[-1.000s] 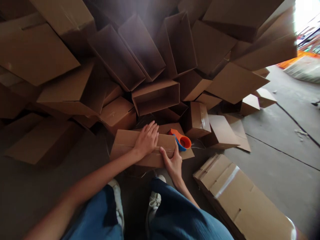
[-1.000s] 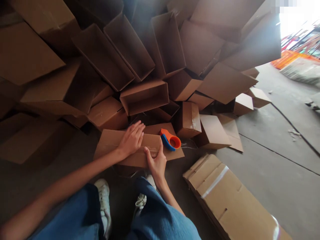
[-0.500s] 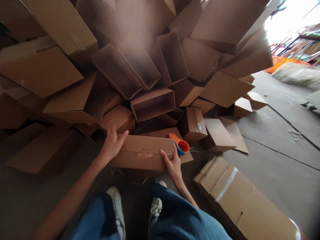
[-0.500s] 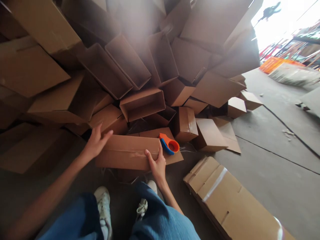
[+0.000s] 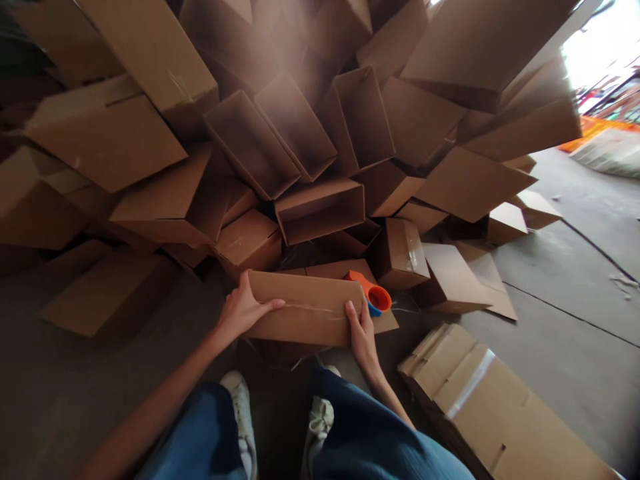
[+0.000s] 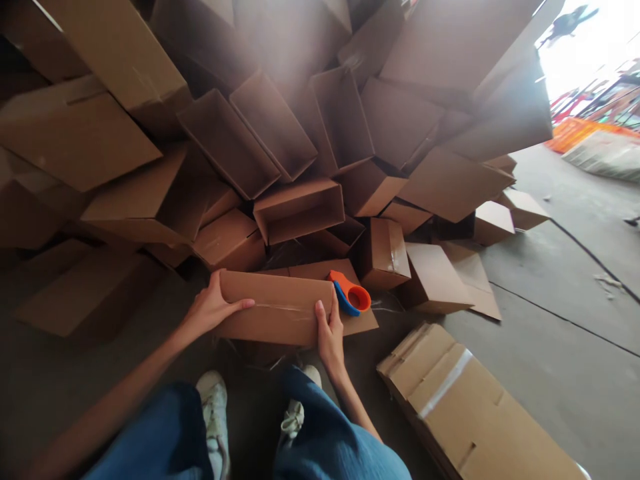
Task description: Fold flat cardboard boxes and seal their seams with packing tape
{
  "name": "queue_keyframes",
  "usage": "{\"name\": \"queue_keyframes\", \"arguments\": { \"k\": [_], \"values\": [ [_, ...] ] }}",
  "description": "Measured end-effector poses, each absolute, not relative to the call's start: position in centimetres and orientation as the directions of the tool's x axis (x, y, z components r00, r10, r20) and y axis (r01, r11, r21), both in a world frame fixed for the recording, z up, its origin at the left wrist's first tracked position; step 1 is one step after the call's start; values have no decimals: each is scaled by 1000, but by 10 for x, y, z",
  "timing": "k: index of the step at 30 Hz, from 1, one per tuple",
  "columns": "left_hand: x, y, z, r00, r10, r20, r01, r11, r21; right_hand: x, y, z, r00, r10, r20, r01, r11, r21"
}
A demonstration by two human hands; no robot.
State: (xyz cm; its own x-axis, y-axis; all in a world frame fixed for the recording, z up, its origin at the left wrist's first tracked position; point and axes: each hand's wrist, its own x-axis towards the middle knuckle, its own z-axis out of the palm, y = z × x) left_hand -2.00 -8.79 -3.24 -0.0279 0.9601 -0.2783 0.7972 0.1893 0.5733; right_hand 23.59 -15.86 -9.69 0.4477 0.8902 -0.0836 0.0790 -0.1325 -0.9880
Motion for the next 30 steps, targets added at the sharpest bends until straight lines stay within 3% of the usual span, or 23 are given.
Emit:
{"name": "queue_keyframes", "arguments": {
  "k": [6, 12, 15, 22, 30],
  "values": [
    [-30, -81, -46, -25, 967, -255, 723, 194, 663, 239, -158, -100, 469, 876, -108, 114, -182, -977],
    [-42, -60, -58, 166, 941, -296, 297, 238, 925, 245, -146, -103, 439, 895, -81, 99, -138, -985],
    [-37, -56, -59, 208, 923, -323, 187, 287, 940, 248, -141, -101, 378, 915, -137, 59, -172, -983],
    [-34, -63, -57, 218, 919, -328, 128, 306, 943, 256, -144, -107, 413, 870, -270, 60, -322, -945],
    [-38, -65, -58, 272, 903, -331, 160, 297, 941, 254, -152, -110, 424, 882, -207, 114, -278, -954]
  ]
}}
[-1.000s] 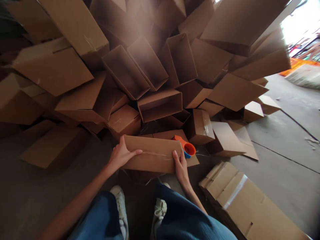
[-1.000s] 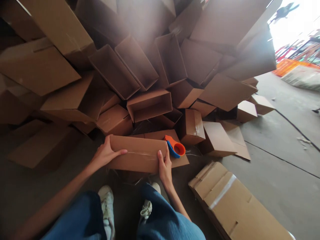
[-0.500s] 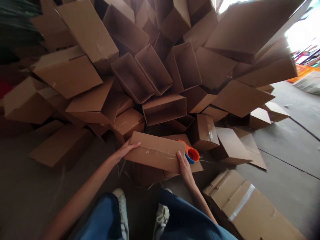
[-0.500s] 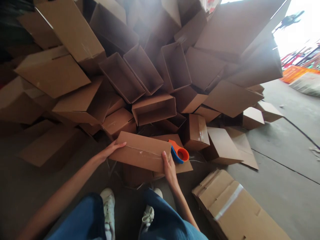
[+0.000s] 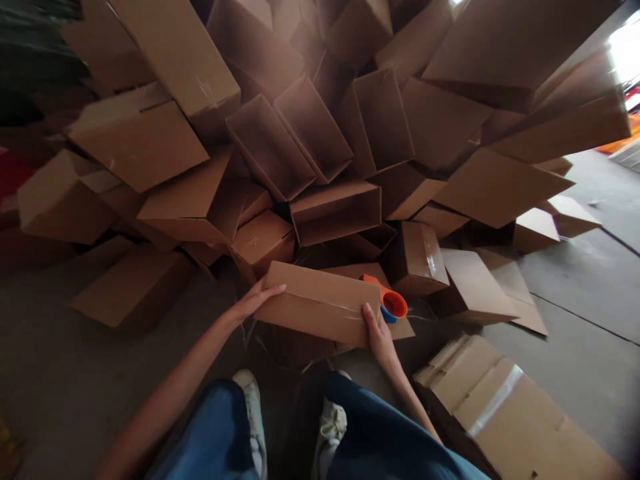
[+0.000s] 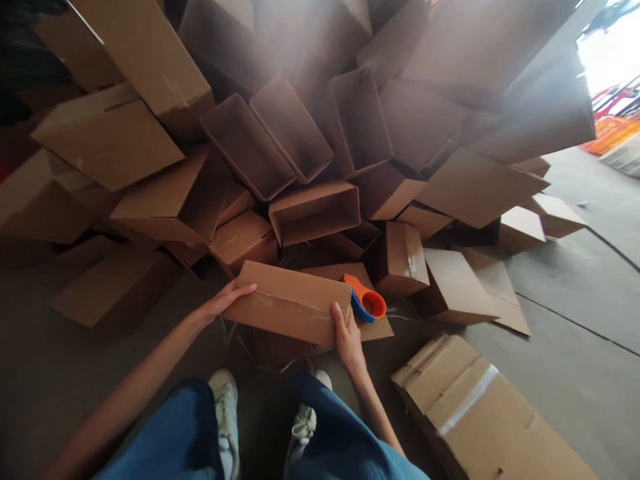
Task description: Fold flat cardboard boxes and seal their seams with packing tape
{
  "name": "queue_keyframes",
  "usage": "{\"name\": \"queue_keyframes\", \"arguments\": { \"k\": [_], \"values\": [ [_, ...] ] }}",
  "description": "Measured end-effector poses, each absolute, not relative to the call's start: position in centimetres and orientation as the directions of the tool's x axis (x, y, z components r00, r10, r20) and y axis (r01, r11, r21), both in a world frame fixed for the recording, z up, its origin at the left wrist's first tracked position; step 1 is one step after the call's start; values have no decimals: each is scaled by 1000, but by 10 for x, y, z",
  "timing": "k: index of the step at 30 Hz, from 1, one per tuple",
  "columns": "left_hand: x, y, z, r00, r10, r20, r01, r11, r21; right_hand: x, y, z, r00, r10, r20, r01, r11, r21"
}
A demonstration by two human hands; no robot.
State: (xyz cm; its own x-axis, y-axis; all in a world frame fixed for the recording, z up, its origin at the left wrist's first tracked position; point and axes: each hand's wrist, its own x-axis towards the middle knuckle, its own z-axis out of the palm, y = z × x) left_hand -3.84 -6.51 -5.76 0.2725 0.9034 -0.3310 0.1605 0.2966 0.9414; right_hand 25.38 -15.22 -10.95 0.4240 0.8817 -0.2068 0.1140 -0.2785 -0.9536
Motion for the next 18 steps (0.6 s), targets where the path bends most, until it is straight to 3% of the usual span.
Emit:
{"name": "queue_keyframes", "arguments": {
  "k": [7, 18],
  "values": [
    [-49, -65, -64, 362, 866, -345, 123, 323, 938, 253, -155, -107, 406, 894, -191, 118, -258, -959],
    [-47, -64, -70, 342, 864, -371, 136, 345, 929, 255, -156, -111, 401, 900, -170, 121, -237, -964]
  ]
}}
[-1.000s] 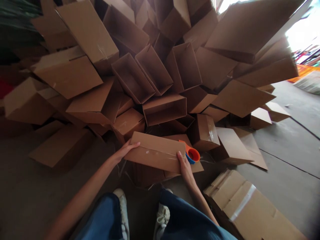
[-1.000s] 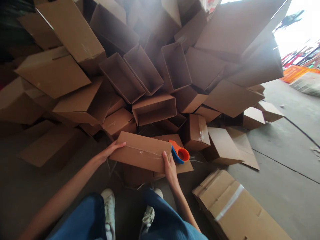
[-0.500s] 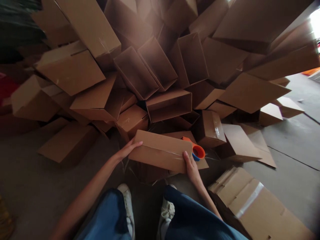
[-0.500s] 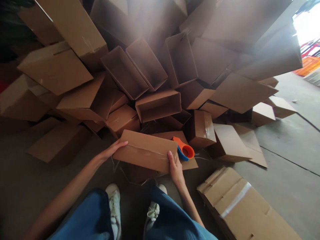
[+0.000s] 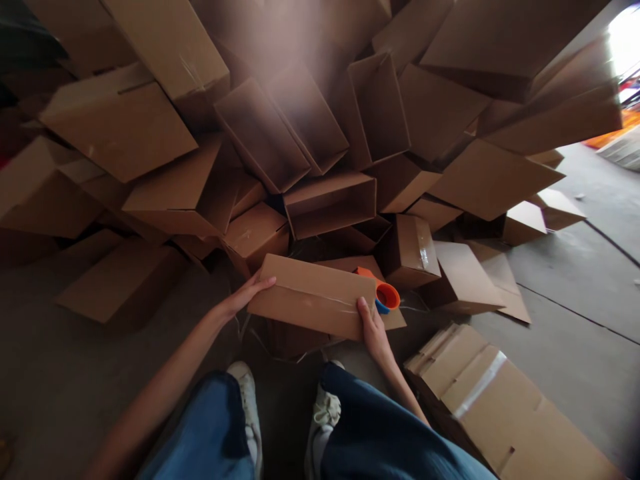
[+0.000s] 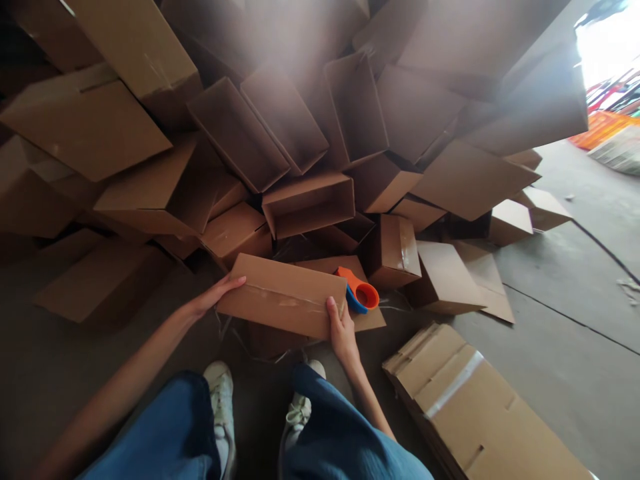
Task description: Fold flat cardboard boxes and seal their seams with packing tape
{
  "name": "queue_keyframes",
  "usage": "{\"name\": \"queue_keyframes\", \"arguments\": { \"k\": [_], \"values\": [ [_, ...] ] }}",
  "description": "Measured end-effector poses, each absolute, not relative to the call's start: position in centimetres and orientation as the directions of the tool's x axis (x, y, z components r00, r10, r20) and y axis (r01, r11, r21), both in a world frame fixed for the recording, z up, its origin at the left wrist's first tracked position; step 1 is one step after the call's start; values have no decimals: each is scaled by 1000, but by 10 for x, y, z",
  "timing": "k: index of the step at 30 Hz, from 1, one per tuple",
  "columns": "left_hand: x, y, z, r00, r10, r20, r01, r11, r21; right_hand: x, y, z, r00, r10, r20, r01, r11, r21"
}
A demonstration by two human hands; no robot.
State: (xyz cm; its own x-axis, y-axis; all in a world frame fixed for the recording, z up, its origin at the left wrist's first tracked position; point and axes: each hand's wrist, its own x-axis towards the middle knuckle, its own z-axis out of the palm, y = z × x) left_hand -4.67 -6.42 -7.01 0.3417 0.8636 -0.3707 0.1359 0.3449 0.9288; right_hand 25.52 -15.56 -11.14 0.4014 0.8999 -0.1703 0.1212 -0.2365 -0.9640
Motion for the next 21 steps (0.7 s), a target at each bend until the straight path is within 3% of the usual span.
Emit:
{"name": "queue_keyframes", "arguments": {
  "k": [21],
  "values": [
    [-42, -68, -69, 311, 872, -379, 175, 339, 924, 260, -159, -115, 392, 912, -123, 141, -192, -971]
  ]
}}
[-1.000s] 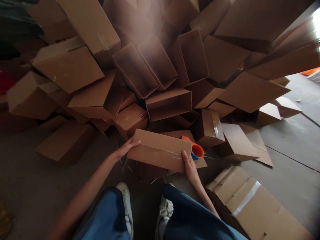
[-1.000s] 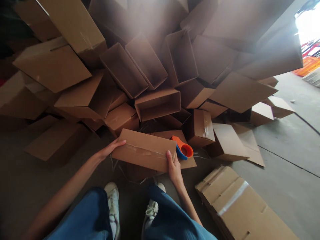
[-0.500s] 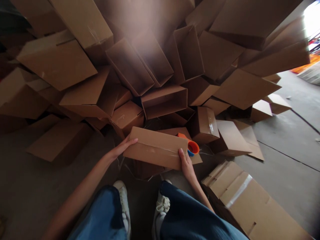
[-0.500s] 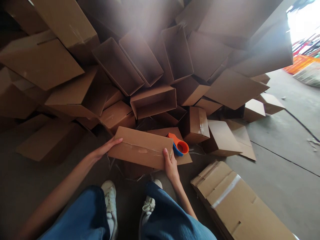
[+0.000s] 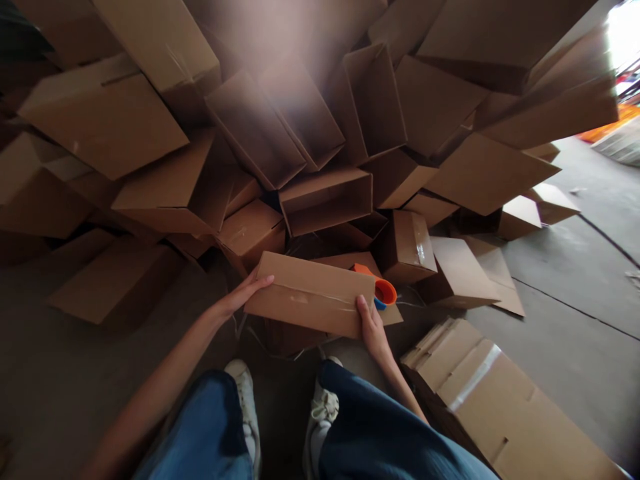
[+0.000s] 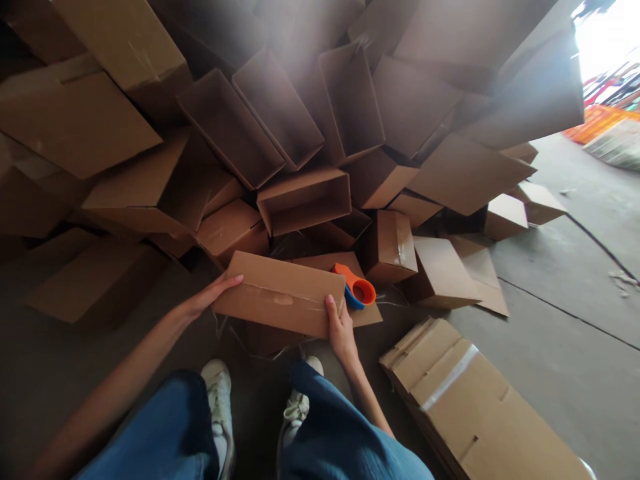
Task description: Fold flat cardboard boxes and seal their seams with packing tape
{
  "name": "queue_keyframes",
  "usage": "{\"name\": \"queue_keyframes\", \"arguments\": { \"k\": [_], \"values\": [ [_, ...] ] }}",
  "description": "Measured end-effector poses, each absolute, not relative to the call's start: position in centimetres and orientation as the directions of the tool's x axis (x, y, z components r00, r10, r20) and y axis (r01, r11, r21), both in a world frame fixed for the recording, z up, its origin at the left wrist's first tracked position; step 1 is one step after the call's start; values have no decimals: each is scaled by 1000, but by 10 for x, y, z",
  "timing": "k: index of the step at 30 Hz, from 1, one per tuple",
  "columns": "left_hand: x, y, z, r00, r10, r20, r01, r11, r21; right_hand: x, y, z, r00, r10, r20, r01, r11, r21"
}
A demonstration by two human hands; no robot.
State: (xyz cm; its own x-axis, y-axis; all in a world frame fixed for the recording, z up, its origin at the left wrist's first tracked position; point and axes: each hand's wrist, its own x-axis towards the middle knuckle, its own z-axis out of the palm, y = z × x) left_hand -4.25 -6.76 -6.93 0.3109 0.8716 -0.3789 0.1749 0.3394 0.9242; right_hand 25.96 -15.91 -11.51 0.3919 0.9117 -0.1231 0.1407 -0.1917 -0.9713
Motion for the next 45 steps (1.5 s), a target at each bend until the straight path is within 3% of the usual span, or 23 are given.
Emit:
{"name": "queue_keyframes", "arguments": {
  "k": [45],
  "values": [
    [-34, -75, -55, 341, 885, -316, 154, 279, 948, 266, -163, -116, 405, 900, -159, 111, -221, -969]
  ]
}}
